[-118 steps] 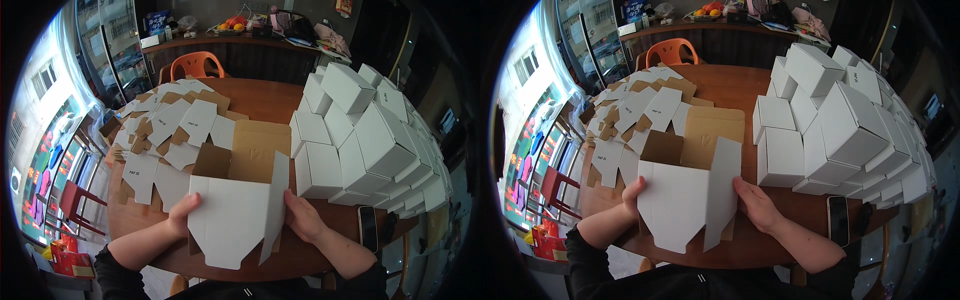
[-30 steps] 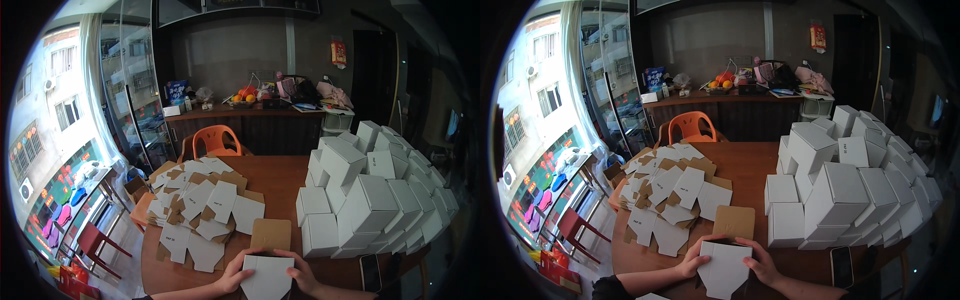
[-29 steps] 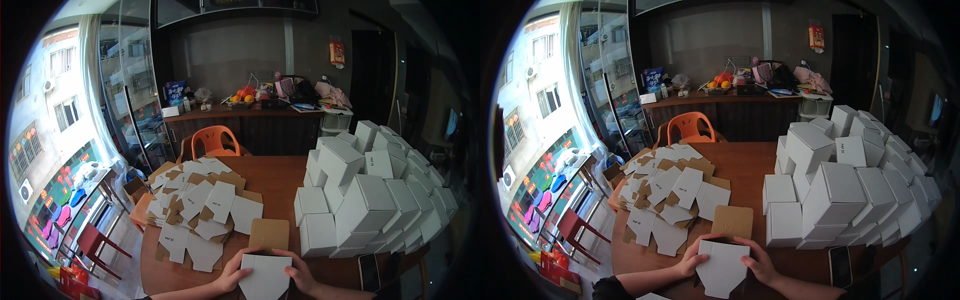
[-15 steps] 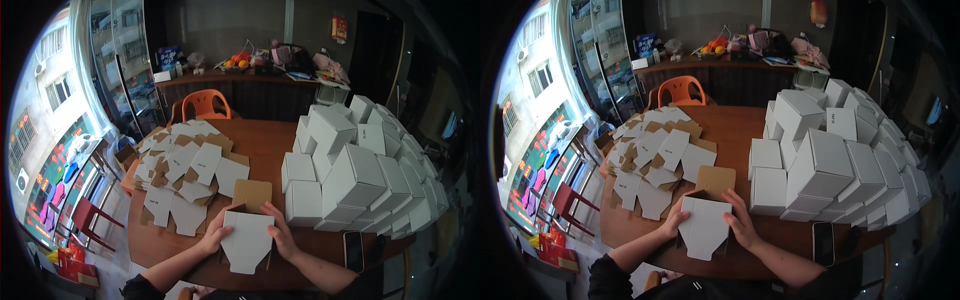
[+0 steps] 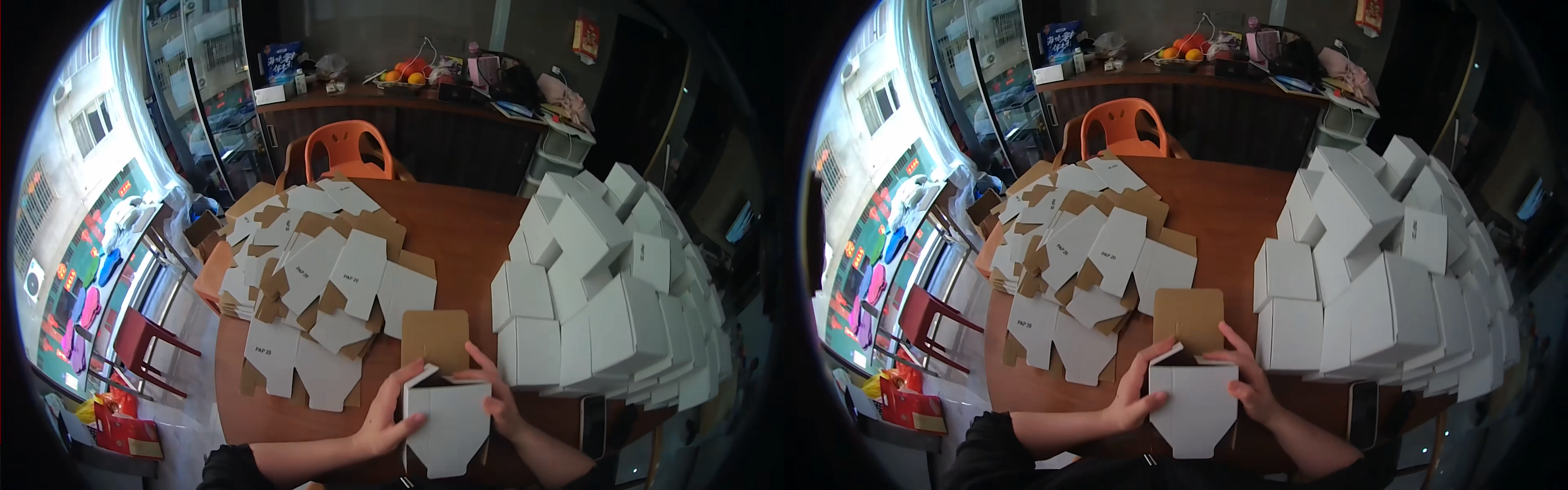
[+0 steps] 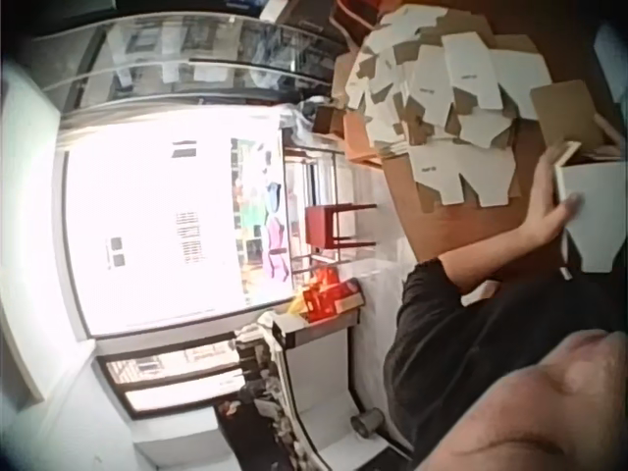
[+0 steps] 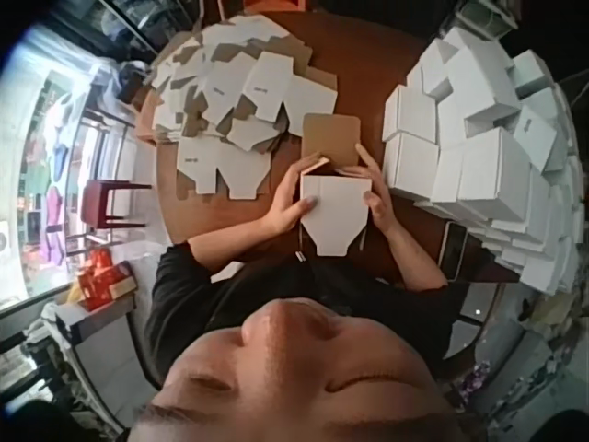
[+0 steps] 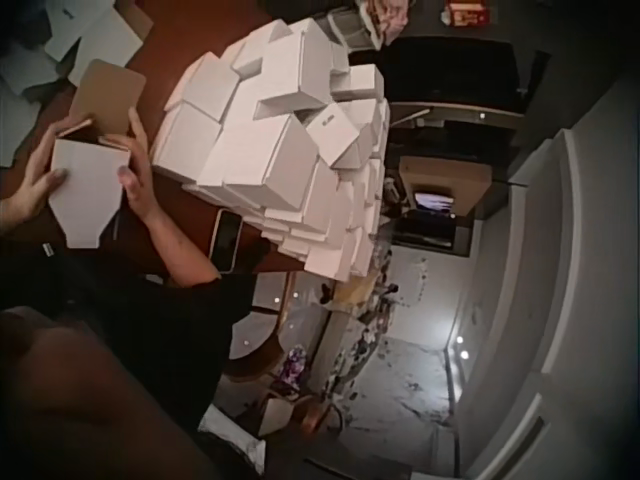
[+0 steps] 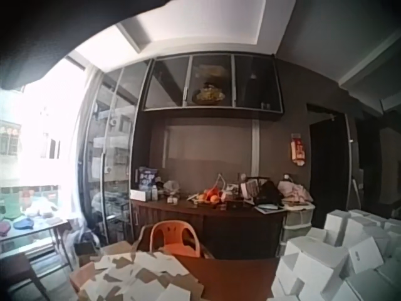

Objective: The person assembles small white cardboard boxes from flat pre-cut pieces. They fold the cardboard along pre-scored lines, tuck the flaps into slots to form the box structure, and stack the completed boxes on the table. The process is repeated for multiple units.

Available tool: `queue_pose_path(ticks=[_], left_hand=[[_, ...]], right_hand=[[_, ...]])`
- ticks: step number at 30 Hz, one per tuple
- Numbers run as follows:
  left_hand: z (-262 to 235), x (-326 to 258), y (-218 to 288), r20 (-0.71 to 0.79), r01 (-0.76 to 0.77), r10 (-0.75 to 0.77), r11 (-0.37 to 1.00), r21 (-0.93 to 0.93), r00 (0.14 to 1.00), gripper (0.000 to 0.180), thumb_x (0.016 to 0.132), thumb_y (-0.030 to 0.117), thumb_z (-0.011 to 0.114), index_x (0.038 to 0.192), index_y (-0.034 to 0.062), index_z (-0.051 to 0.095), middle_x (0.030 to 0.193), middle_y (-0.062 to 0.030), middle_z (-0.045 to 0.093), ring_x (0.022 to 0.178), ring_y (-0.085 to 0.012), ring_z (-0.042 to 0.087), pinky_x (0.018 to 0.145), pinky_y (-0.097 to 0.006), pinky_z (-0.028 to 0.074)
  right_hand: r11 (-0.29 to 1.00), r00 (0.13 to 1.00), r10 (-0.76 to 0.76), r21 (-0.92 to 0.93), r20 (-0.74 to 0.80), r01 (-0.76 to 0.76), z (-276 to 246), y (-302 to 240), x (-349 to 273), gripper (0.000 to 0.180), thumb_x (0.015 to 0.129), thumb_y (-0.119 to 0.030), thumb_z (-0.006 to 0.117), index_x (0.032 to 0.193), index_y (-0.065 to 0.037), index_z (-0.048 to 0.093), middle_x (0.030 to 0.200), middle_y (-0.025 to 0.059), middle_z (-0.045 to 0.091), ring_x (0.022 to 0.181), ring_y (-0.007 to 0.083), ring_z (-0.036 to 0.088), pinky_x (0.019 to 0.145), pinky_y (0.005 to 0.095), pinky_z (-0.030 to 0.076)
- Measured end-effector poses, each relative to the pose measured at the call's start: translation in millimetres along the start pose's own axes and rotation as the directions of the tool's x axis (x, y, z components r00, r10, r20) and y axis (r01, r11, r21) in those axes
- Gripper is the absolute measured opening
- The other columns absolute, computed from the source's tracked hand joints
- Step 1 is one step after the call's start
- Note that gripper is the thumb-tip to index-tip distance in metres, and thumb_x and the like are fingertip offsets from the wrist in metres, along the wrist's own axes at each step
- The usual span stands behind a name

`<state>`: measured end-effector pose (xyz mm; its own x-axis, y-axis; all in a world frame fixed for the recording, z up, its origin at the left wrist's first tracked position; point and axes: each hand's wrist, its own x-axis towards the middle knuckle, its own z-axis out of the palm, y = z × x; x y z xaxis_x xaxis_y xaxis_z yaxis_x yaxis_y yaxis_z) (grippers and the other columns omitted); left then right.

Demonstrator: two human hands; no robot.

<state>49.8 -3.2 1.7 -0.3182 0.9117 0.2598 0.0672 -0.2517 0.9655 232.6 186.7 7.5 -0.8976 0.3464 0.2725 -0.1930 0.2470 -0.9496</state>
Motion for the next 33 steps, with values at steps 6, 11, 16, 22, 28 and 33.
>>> queue_pose_path(ticks=[6, 11, 16, 22, 28, 33], left_hand=[[-4.1, -13.0, 8.4, 0.020, -0.041, 0.040, 0.998, 0.049, 0.999, 0.082, 0.090, 0.038, 0.070, 0.151, -0.0034, 0.032, 0.160, -0.0259, 0.030, 0.150, -0.0347, 0.031, 0.121, -0.046, 0.024], [-7.8, -13.9, 6.5, 0.090, -0.112, 0.102, 0.987, 0.115, 0.991, 0.079, 0.085, 0.028, 0.078, 0.146, -0.0037, 0.039, 0.155, -0.0273, 0.036, 0.145, -0.0369, 0.037, 0.119, -0.047, 0.029], [8.6, -8.9, 11.9, 0.024, -0.020, 0.025, 0.985, -0.170, 0.999, 0.072, 0.089, 0.020, 0.064, 0.150, -0.0035, 0.034, 0.152, -0.0211, 0.042, 0.142, -0.0286, 0.040, 0.118, -0.042, 0.030], [9.6, -11.8, 8.4, -0.036, 0.046, -0.053, 0.984, -0.171, 0.998, 0.061, 0.093, 0.028, 0.054, 0.143, -0.0032, 0.038, 0.137, -0.0162, 0.050, 0.127, -0.0239, 0.049, 0.111, -0.040, 0.036], [9.4, -11.8, -2.1, -0.043, 0.059, -0.066, 0.987, -0.146, 0.997, 0.064, 0.091, 0.040, 0.052, 0.136, -0.0040, 0.040, 0.139, -0.0212, 0.046, 0.128, -0.0286, 0.047, 0.111, -0.042, 0.035], [10.4, -7.2, 1.2, -0.029, 0.028, -0.032, 0.992, -0.126, 0.999, 0.065, 0.090, 0.040, 0.052, 0.136, -0.0042, 0.039, 0.140, -0.0217, 0.044, 0.130, -0.0300, 0.045, 0.111, -0.044, 0.036]], right_hand=[[0.995, 0.996, 0.030, 0.095, -0.079, -0.023, 17.8, -10.6, -0.7, 0.078, 0.092, -0.056, 0.058, 0.147, -0.001, 0.052, 0.169, 0.0258, 0.004, 0.156, 0.0339, 0.020, 0.122, 0.0470, 0.019], [0.979, 0.989, -0.002, 0.200, -0.147, 0.032, 20.7, -8.0, -8.6, 0.077, 0.089, -0.049, 0.069, 0.146, -0.002, 0.046, 0.165, 0.0200, 0.016, 0.153, 0.0314, 0.026, 0.122, 0.0464, 0.020], [0.951, 0.981, 0.158, 0.285, -0.113, -0.120, 15.4, -5.7, -17.0, 0.073, 0.090, -0.042, 0.072, 0.145, -0.005, 0.040, 0.152, 0.0134, 0.037, 0.141, 0.0248, 0.040, 0.116, 0.0415, 0.033], [0.959, 0.991, 0.107, 0.273, -0.076, -0.083, 22.5, -2.0, -19.2, 0.042, 0.099, -0.025, 0.064, 0.133, -0.005, 0.050, 0.149, 0.0083, 0.038, 0.128, 0.0186, 0.050, 0.107, 0.0371, 0.042], [0.941, 0.981, 0.165, 0.313, -0.098, -0.127, 24.2, -0.5, -26.3, 0.045, 0.098, -0.025, 0.067, 0.135, -0.005, 0.052, 0.156, 0.0138, 0.031, 0.133, 0.0200, 0.048, 0.110, 0.0386, 0.040], [0.928, 0.973, 0.193, 0.345, -0.130, -0.138, 24.7, -1.2, -27.8, 0.048, 0.099, -0.028, 0.067, 0.138, -0.005, 0.052, 0.160, 0.0166, 0.028, 0.136, 0.0207, 0.047, 0.111, 0.0395, 0.039]])
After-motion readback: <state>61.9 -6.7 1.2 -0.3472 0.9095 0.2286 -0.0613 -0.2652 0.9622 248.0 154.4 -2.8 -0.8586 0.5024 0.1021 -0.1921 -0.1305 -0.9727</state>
